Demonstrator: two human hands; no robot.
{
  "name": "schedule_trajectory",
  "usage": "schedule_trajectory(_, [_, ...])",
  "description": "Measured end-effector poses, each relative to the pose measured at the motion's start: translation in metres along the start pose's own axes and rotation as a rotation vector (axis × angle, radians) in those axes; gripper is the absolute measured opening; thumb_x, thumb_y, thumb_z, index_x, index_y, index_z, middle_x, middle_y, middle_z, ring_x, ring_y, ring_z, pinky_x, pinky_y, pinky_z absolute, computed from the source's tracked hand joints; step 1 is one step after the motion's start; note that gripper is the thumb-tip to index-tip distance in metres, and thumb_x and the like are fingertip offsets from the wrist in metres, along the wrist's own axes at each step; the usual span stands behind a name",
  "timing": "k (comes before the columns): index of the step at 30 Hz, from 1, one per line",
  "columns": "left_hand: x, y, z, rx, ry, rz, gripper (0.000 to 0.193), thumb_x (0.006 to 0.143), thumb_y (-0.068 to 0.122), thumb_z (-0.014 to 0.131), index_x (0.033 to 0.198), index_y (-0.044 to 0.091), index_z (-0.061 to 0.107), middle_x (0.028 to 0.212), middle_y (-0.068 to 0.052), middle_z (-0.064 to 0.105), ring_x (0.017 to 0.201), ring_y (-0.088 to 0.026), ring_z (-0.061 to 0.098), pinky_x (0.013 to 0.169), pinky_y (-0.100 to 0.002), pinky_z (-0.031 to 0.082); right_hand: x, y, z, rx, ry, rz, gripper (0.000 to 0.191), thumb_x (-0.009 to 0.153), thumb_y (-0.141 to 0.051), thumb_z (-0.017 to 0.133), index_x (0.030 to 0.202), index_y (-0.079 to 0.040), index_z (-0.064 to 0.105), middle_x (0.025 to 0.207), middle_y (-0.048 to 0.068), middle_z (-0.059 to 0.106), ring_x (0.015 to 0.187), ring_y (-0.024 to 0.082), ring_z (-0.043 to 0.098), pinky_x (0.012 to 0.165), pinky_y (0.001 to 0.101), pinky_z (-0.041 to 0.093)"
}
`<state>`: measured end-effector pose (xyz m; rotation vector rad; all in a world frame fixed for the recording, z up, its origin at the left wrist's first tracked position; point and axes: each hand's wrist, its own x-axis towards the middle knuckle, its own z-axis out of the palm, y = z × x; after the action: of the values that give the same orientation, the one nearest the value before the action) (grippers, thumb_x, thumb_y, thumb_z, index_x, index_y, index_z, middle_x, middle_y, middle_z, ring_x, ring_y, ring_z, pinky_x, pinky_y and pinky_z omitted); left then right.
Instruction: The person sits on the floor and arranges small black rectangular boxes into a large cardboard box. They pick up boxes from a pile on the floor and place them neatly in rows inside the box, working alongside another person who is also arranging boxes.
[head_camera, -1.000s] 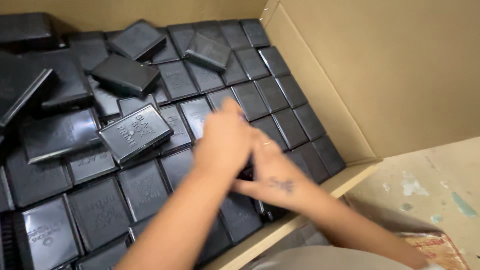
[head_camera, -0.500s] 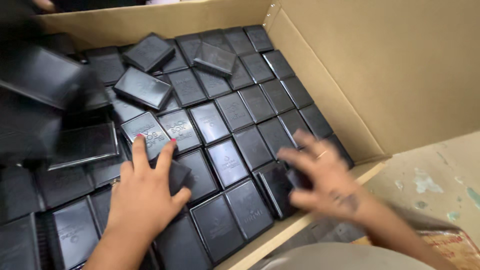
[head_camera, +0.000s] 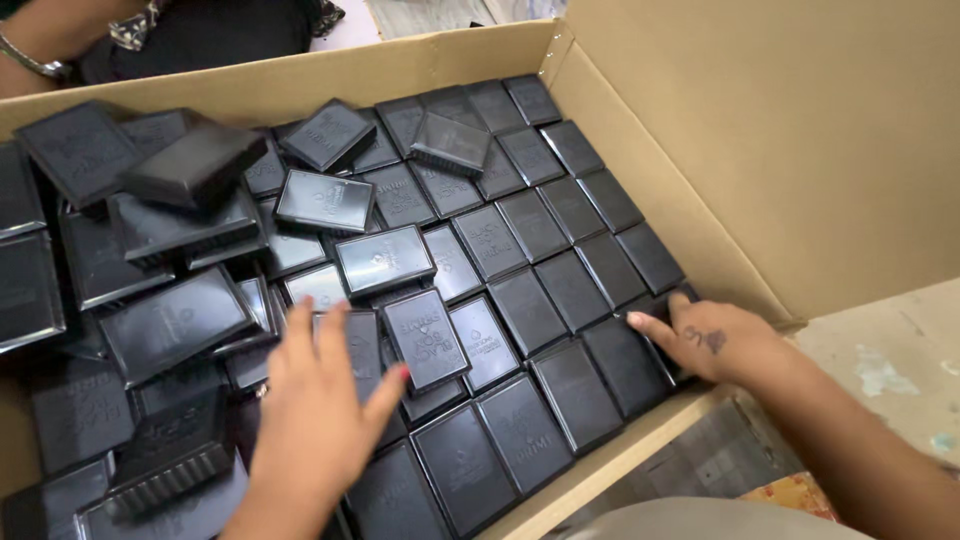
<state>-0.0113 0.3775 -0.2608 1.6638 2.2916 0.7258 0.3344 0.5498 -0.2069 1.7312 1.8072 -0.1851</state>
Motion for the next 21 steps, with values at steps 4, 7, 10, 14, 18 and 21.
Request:
schedule_trajectory(4, [-0.008,0.004,0.016,0.096,0.002,0.015,0.099,0.072,0.058,0.073,0.149,0.004,0.042,0.158,-0.022,0.036,0.129,-0.042,0.042,0.100,-0.052,0.043,-0.044,-0.044,-0.051,-0.015,0.236,-0.133,0.084,0.089,-0.074,0.041,0.140,-0.008,0.054,0.126,0.019,0.069,0.123,0.035,0.064,0.105,0.0454,0.051])
schedule_trajectory(7, [-0.012,0.006,0.020,0.131,-0.112,-0.093,0.107,0.071,0.063,0.073,0.155,0.008,0.036,0.159,-0.017,0.035,0.129,-0.037,0.043,0.103,-0.050,0.043,-0.058,-0.122,-0.062,0.330,0.505,-1.046,0.083,0.097,-0.062,0.056,0.147,0.004,0.048,0.151,0.026,0.052,0.140,0.038,0.049,0.114,0.0445,0.038])
schedule_trajectory(10, [-0.018,-0.001,0.017,0.100,0.136,0.093,0.135,0.051,0.064,0.082,0.152,-0.006,0.027,0.154,-0.027,0.038,0.132,-0.044,0.047,0.100,-0.053,0.044,-0.067,-0.203,-0.031,0.107,0.285,-0.937,0.096,0.085,-0.072,0.055,0.164,-0.026,0.024,0.168,0.024,0.012,0.142,0.059,0.022,0.102,0.0701,0.033])
schedule_trajectory(14, [-0.026,-0.041,0.005,-0.645,-0.113,-0.060,0.153,0.049,0.032,0.096,0.158,0.000,-0.007,0.158,-0.027,0.030,0.130,-0.043,0.050,0.102,-0.047,0.046,-0.073,-0.245,-0.001,0.163,0.389,-0.977,0.096,0.082,-0.075,0.057,0.161,-0.032,0.022,0.167,0.024,0.005,0.148,0.060,0.004,0.093,0.0913,0.014])
schedule_trajectory(18, [-0.024,-0.075,0.008,-0.870,-0.231,-0.110,0.132,0.063,0.014,0.086,0.161,0.008,-0.001,0.158,-0.023,0.033,0.133,-0.037,0.055,0.099,-0.041,0.051,-0.084,-0.254,0.000,0.082,0.478,-0.976,0.091,0.080,-0.067,0.062,0.158,-0.037,0.027,0.169,0.020,0.011,0.151,0.056,0.005,0.094,0.0927,0.010])
schedule_trajectory(21, [-0.020,-0.084,0.012,-0.570,-0.132,-0.060,0.116,0.065,0.019,0.085,0.161,0.005,0.021,0.144,-0.022,0.051,0.126,-0.033,0.061,0.099,-0.039,0.051,-0.058,-0.245,-0.009,0.065,0.527,-0.996,0.087,0.080,-0.060,0.064,0.157,-0.043,0.029,0.169,0.017,0.015,0.152,0.052,0.010,0.098,0.0912,0.011])
